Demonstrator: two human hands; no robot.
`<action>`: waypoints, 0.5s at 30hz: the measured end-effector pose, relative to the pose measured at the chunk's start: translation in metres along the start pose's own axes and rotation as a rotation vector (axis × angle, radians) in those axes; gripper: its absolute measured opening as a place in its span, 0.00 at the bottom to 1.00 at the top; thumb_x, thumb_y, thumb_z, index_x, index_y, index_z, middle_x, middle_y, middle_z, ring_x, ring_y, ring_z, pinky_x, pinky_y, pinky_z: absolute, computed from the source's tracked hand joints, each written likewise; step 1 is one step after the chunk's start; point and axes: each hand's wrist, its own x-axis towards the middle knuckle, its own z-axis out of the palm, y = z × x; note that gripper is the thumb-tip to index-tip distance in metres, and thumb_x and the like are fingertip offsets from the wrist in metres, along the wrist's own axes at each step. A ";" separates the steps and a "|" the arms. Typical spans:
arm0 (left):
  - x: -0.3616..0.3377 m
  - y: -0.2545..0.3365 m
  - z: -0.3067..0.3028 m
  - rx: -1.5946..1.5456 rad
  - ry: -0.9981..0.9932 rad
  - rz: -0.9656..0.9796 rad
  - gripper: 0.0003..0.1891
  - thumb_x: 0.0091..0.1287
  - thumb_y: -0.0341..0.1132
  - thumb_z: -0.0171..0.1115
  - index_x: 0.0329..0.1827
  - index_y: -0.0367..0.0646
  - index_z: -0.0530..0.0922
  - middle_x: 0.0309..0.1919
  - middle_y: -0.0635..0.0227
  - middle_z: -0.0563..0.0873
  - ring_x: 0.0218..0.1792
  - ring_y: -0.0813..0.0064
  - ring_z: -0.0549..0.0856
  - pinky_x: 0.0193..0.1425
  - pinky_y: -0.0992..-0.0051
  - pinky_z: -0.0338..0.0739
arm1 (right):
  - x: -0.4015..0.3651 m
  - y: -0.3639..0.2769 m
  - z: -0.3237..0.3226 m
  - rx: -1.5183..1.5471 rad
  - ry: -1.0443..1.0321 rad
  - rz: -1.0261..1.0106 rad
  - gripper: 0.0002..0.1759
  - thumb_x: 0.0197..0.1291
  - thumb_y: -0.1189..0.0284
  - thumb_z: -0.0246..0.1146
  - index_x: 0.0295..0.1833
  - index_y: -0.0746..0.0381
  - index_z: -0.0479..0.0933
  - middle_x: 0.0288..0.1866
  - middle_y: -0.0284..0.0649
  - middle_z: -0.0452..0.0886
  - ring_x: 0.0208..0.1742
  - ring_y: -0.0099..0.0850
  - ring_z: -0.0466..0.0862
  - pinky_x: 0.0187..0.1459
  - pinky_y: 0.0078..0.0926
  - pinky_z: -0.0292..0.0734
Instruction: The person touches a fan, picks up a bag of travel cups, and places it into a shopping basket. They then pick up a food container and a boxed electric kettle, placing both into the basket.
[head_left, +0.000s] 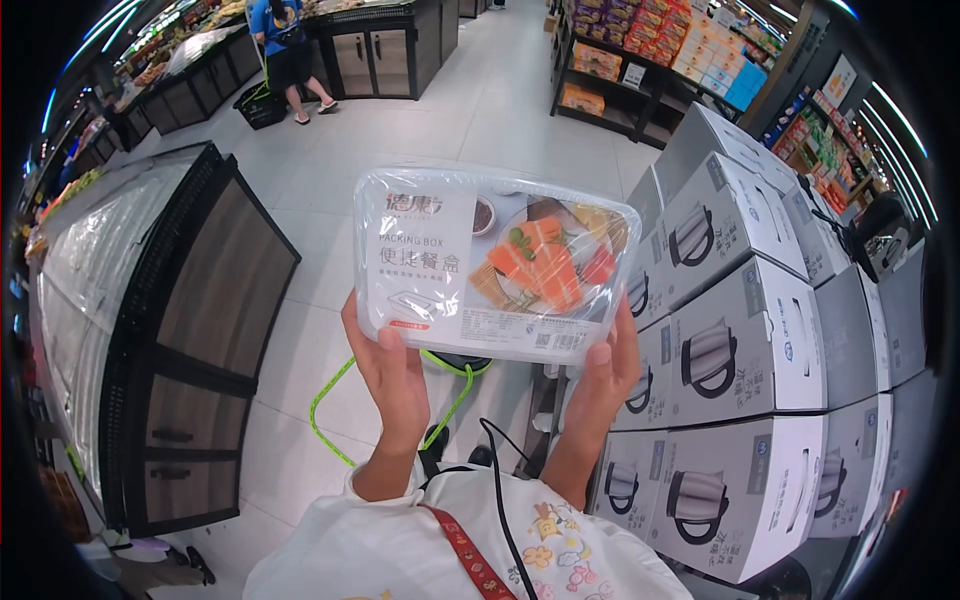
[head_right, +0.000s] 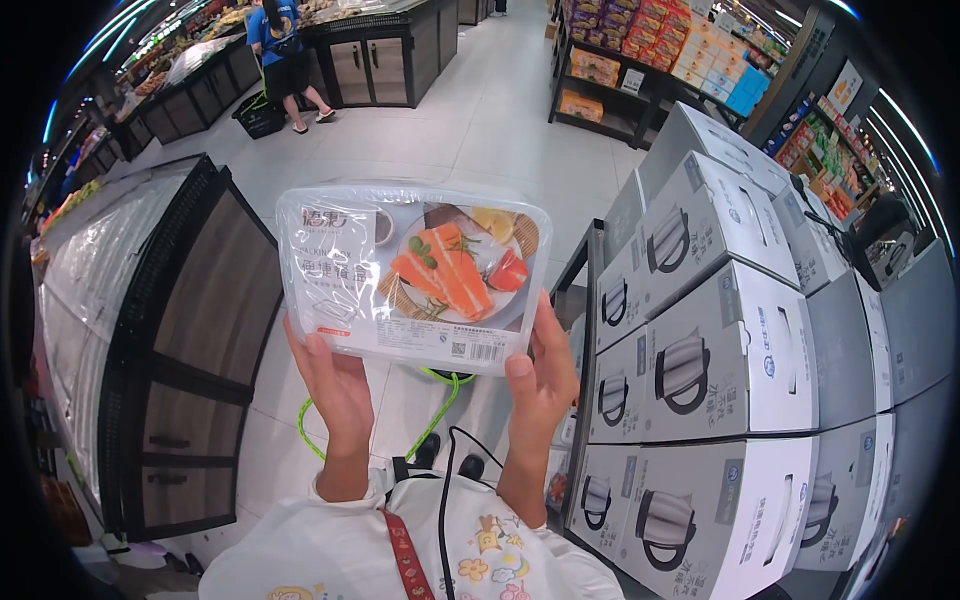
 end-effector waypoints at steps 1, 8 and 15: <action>0.000 0.001 0.001 -0.007 0.009 0.000 0.28 0.66 0.46 0.47 0.63 0.39 0.51 0.57 0.61 0.63 0.58 0.74 0.64 0.62 0.71 0.57 | 0.000 -0.001 0.000 0.005 0.002 0.002 0.41 0.55 0.54 0.58 0.62 0.75 0.56 0.56 0.52 0.69 0.56 0.34 0.71 0.57 0.29 0.63; -0.001 0.003 0.003 0.014 0.021 0.000 0.28 0.67 0.47 0.47 0.62 0.39 0.52 0.55 0.62 0.64 0.55 0.76 0.66 0.59 0.74 0.59 | 0.000 -0.002 -0.001 0.021 -0.003 0.006 0.42 0.54 0.53 0.59 0.62 0.75 0.56 0.56 0.52 0.70 0.56 0.34 0.71 0.57 0.28 0.63; -0.003 0.003 0.002 0.021 -0.008 0.011 0.28 0.66 0.46 0.47 0.63 0.42 0.52 0.57 0.62 0.65 0.59 0.73 0.66 0.63 0.71 0.58 | -0.002 -0.007 -0.005 0.040 0.001 -0.011 0.37 0.55 0.58 0.59 0.61 0.75 0.60 0.58 0.54 0.67 0.58 0.37 0.70 0.59 0.30 0.60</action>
